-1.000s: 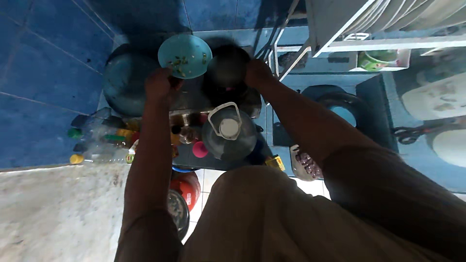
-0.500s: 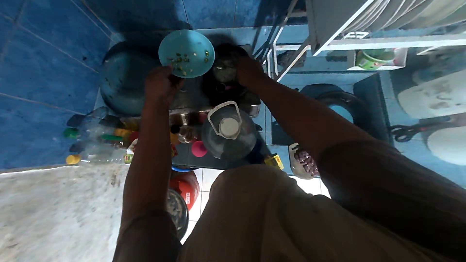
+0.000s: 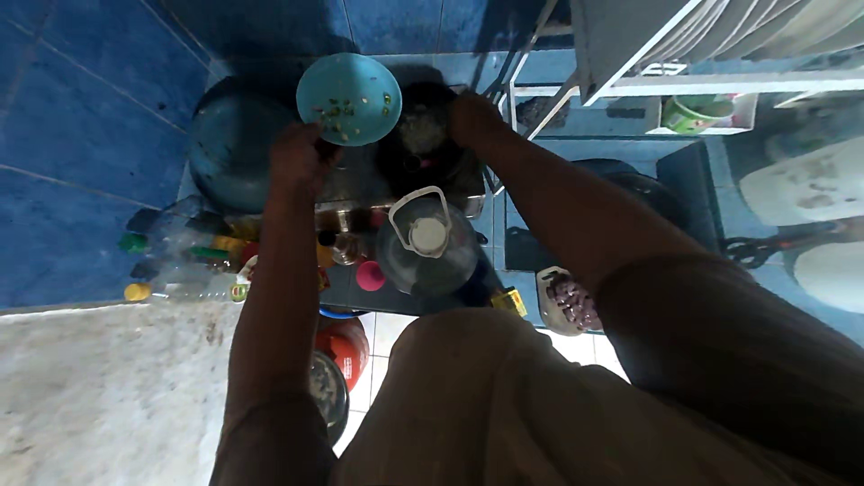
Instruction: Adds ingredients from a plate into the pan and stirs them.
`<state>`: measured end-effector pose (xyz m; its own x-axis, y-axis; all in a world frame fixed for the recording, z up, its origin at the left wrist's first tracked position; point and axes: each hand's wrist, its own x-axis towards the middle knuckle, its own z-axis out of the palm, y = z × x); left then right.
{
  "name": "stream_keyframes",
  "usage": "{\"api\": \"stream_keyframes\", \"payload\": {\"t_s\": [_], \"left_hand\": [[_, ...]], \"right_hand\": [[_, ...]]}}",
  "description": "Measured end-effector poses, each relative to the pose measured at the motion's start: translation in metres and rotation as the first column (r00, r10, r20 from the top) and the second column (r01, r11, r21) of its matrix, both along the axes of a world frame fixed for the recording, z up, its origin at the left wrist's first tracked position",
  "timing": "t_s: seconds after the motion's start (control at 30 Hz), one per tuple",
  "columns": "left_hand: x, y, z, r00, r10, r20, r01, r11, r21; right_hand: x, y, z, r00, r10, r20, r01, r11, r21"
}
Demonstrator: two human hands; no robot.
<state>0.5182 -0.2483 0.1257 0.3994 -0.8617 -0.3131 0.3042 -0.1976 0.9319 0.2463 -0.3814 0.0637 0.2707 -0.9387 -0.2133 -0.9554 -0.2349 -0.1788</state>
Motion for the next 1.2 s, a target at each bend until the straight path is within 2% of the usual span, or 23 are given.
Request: {"api": "stream_keyframes", "payload": {"t_s": [0.13,0.2,0.3,0.53,0.77,0.93,1.0,1.2], "left_hand": [[0.005,0.003,-0.007,1.0,-0.011,0.007,0.011,1.0,-0.021],[0.005,0.003,-0.008,1.0,-0.008,-0.004,0.008,1.0,-0.021],[0.002,0.002,-0.003,1.0,0.01,0.004,-0.01,1.0,-0.004],[-0.001,0.005,-0.001,1.0,-0.001,-0.013,0.001,1.0,-0.016],[0.001,0.005,-0.002,0.999,0.012,-0.031,-0.013,1.0,-0.011],[0.006,0.006,-0.003,1.0,0.01,-0.009,-0.01,1.0,-0.004],[0.006,0.008,-0.001,1.0,0.017,0.001,-0.017,1.0,-0.007],[0.004,0.001,-0.007,0.999,0.018,-0.031,-0.019,1.0,-0.018]], "right_hand": [[-0.002,0.004,0.001,0.997,-0.046,-0.059,0.048,0.998,0.027],[-0.005,0.003,0.0,0.996,-0.091,-0.024,0.092,0.995,0.033],[-0.009,0.004,-0.006,0.999,-0.042,-0.023,0.043,0.998,0.051],[0.003,0.005,-0.003,0.998,-0.067,0.018,0.067,0.998,-0.014],[0.0,0.004,-0.019,0.999,-0.047,-0.013,0.047,0.998,0.044],[-0.008,0.018,0.002,0.988,-0.146,0.048,0.144,0.989,0.042],[-0.012,0.027,0.006,0.986,-0.168,0.023,0.167,0.985,0.044],[-0.016,0.032,-0.018,0.991,-0.132,-0.015,0.133,0.986,0.097]]}}
